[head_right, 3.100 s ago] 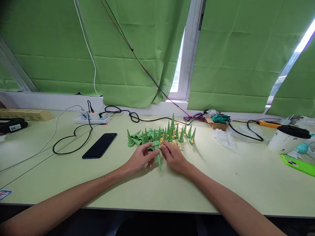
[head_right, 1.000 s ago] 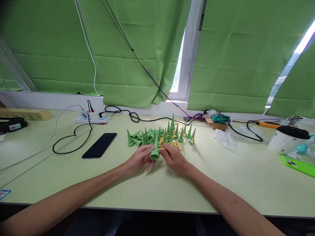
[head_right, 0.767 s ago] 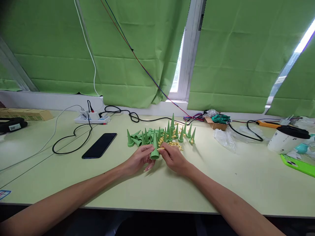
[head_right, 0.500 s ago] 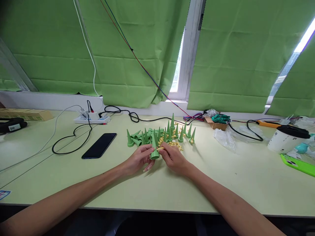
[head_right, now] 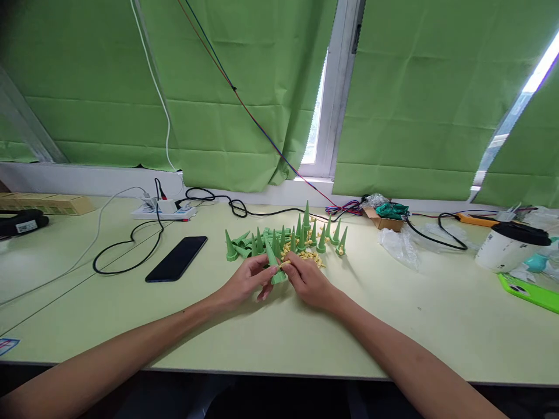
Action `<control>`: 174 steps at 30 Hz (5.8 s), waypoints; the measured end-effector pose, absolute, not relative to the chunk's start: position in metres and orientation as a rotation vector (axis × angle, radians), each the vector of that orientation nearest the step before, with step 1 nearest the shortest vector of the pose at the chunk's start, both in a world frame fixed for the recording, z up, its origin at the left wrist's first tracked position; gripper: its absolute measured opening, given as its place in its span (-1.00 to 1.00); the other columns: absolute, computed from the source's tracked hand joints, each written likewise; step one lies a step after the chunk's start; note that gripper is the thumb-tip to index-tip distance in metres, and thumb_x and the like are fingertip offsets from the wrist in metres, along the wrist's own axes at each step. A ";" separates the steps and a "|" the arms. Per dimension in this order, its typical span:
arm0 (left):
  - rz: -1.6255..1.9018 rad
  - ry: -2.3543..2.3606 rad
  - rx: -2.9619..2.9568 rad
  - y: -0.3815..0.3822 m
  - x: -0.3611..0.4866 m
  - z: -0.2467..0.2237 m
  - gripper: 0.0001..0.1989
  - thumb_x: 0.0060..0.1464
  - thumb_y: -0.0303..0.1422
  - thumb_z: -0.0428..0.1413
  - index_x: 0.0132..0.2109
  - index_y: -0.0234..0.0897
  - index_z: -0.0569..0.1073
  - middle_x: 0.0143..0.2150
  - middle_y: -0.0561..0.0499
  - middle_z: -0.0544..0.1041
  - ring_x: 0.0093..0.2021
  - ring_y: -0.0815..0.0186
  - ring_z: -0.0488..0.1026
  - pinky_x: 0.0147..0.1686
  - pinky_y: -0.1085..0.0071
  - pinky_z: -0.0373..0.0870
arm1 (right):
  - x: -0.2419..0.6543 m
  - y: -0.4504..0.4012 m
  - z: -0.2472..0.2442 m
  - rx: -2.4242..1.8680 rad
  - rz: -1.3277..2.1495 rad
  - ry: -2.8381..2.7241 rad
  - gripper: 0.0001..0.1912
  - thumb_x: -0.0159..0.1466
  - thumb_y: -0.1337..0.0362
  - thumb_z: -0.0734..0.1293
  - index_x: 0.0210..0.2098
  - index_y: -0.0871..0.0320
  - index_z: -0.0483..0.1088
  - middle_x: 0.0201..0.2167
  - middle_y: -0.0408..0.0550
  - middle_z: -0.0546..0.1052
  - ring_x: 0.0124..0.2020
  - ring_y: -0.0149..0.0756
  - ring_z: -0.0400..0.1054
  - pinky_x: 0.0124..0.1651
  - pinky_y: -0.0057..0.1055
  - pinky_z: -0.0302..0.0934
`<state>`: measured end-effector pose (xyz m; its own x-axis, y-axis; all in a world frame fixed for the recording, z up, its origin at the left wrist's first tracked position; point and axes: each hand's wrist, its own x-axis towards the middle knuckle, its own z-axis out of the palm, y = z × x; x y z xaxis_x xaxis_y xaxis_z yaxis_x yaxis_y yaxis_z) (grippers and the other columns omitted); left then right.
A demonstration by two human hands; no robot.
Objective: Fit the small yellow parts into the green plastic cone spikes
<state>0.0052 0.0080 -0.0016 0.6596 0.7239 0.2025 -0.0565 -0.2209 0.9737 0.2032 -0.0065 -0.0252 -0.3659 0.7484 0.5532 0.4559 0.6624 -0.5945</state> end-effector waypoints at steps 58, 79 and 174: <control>1.036 0.680 2.351 0.011 0.008 -0.015 -0.87 0.29 -0.40 0.00 -0.08 -0.24 0.42 -0.08 -0.03 0.34 -0.39 0.46 0.31 -0.47 0.53 0.34 | 0.192 -0.005 -0.023 -0.978 1.077 -1.636 -0.49 0.41 -0.06 0.15 -0.57 0.09 0.09 -0.73 -0.32 0.09 -0.78 -0.49 0.02 -0.72 -0.49 -0.10; 0.908 0.702 1.740 0.006 0.012 -0.011 -0.66 0.14 -0.13 0.18 -0.35 -0.27 0.28 -0.43 0.14 0.31 -0.64 0.47 0.36 -0.72 0.53 0.28 | 0.196 -0.006 -0.026 -1.021 0.785 -1.853 -0.51 0.44 -0.05 0.08 -0.53 0.08 0.05 -0.69 -0.27 0.08 -0.64 -0.43 -0.05 -0.55 -0.42 -0.11; 0.754 0.619 1.713 0.007 0.009 -0.011 -0.68 0.23 -0.08 0.09 -0.22 -0.27 0.31 -0.64 0.20 0.27 -0.70 0.46 0.23 -0.71 0.55 0.14 | 0.195 -0.010 -0.024 -0.937 0.321 -2.010 -0.61 0.46 0.22 0.06 -0.52 0.10 -0.02 -0.62 -0.26 0.09 -0.58 -0.43 -0.06 -0.45 -0.40 -0.12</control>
<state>0.0093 0.0073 -0.0108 0.6596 0.7313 0.1733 0.0269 -0.2534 0.9670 0.1946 -0.0097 -0.0236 -0.3376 0.7202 0.6060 0.4953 0.6834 -0.5363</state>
